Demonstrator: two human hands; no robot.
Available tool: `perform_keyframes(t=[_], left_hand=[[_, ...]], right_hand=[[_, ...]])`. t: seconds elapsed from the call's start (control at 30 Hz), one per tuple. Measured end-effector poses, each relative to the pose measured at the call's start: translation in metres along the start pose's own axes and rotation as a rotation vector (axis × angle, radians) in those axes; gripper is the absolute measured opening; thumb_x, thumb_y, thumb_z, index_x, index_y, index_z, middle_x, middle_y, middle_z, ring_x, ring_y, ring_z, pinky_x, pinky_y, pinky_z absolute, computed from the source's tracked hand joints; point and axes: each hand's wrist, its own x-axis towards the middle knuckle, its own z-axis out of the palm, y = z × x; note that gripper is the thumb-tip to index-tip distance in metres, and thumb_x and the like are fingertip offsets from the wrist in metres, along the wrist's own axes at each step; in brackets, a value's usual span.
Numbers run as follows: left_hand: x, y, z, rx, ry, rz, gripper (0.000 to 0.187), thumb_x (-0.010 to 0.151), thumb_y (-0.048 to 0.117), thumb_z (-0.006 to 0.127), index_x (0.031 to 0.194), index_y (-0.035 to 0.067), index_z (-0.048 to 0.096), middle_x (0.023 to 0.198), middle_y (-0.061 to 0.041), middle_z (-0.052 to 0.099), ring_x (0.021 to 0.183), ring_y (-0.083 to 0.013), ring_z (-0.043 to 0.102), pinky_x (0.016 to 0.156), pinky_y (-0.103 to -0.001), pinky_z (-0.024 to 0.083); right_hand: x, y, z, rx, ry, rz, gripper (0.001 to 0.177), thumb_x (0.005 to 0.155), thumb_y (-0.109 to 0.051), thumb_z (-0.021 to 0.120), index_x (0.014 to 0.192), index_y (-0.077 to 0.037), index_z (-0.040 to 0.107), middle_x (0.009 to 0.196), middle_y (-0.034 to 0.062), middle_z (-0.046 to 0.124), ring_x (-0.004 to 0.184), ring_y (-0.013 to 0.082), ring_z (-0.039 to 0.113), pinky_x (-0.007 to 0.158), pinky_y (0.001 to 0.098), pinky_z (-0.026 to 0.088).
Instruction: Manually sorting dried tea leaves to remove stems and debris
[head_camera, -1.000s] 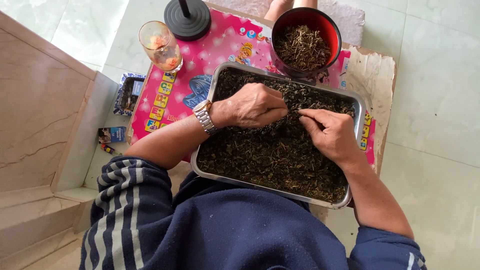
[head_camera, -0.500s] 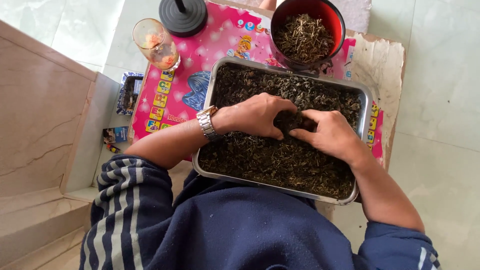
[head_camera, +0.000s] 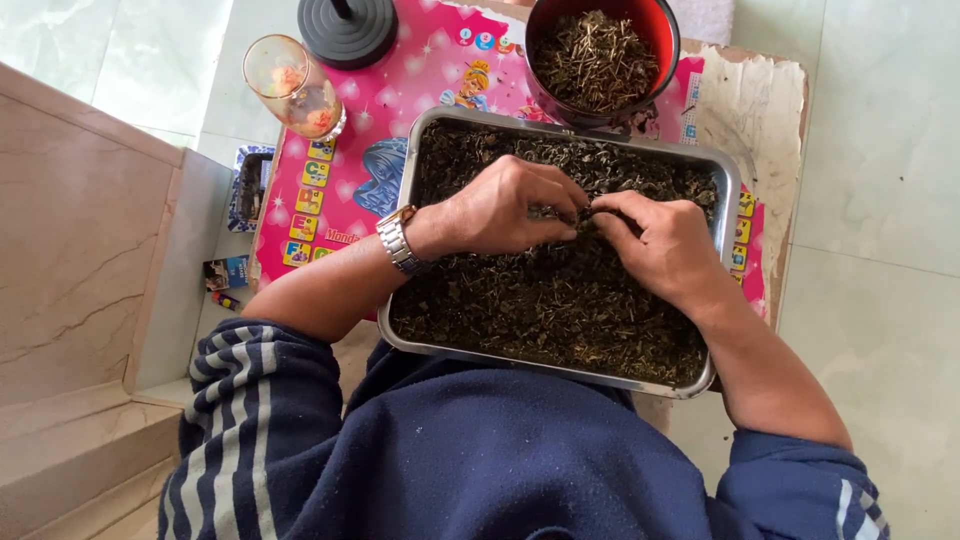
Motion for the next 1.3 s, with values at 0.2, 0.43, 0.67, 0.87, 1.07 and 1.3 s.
perform_keyframes(t=[0.2,0.43,0.67,0.87,1.07,1.3], left_hand=[[-0.006,-0.011,0.005,0.229,-0.088,-0.101,0.022,0.085,0.021,0.086,0.101,0.008,0.078,0.092,-0.013,0.076,0.074,-0.0240,0.073,0.063,-0.034,0.061],[-0.005,-0.021,0.016,0.152,-0.194,-0.059,0.024,0.078,0.007,0.082,0.098,0.000,0.072,0.088,-0.021,0.075,0.081,-0.0440,0.074,0.073,-0.053,0.061],[-0.004,-0.017,-0.003,0.245,0.036,0.022,0.011,0.084,-0.004,0.064,0.086,0.005,0.069,0.081,-0.006,0.073,0.066,-0.0182,0.068,0.059,-0.032,0.055],[-0.006,-0.025,-0.005,0.362,0.100,-0.078,0.012,0.080,0.005,0.061,0.083,0.008,0.072,0.065,0.000,0.068,0.055,-0.0129,0.065,0.049,-0.028,0.051],[-0.007,-0.029,-0.010,0.501,0.121,-0.216,0.016,0.079,0.010,0.060,0.081,0.015,0.075,0.068,0.002,0.071,0.057,-0.0210,0.067,0.049,-0.038,0.051],[-0.013,-0.012,-0.025,0.529,-0.161,-0.210,0.021,0.079,0.015,0.063,0.091,0.018,0.081,0.092,-0.004,0.075,0.079,-0.0350,0.070,0.057,-0.052,0.051]], right_hand=[[0.008,-0.031,-0.017,-0.191,-0.084,0.017,0.026,0.092,-0.031,0.082,0.107,-0.010,0.076,0.087,0.0107,0.077,0.077,0.0277,0.075,0.066,0.0367,0.060],[0.010,-0.018,-0.002,-0.020,-0.203,-0.001,0.023,0.082,-0.009,0.083,0.104,-0.007,0.076,0.089,0.0160,0.078,0.085,0.0365,0.075,0.068,0.0476,0.062],[0.008,-0.016,-0.030,0.044,-0.095,-0.042,0.017,0.102,-0.004,0.072,0.111,0.009,0.076,0.103,0.0212,0.078,0.058,0.0168,0.065,0.046,0.0260,0.051],[0.004,0.005,-0.037,-0.139,0.066,-0.139,0.007,0.103,0.006,0.079,0.110,0.006,0.081,0.100,0.0194,0.078,0.081,0.0230,0.073,0.071,0.0323,0.060],[0.023,0.018,-0.024,-0.345,0.117,-0.256,0.008,0.099,-0.003,0.089,0.106,-0.006,0.086,0.089,0.0077,0.075,0.075,0.0179,0.068,0.061,0.0314,0.057],[0.011,-0.009,-0.048,-0.476,-0.117,-0.240,0.014,0.099,-0.019,0.084,0.112,-0.018,0.085,0.100,-0.0020,0.078,0.083,0.0159,0.073,0.067,0.0342,0.061]])
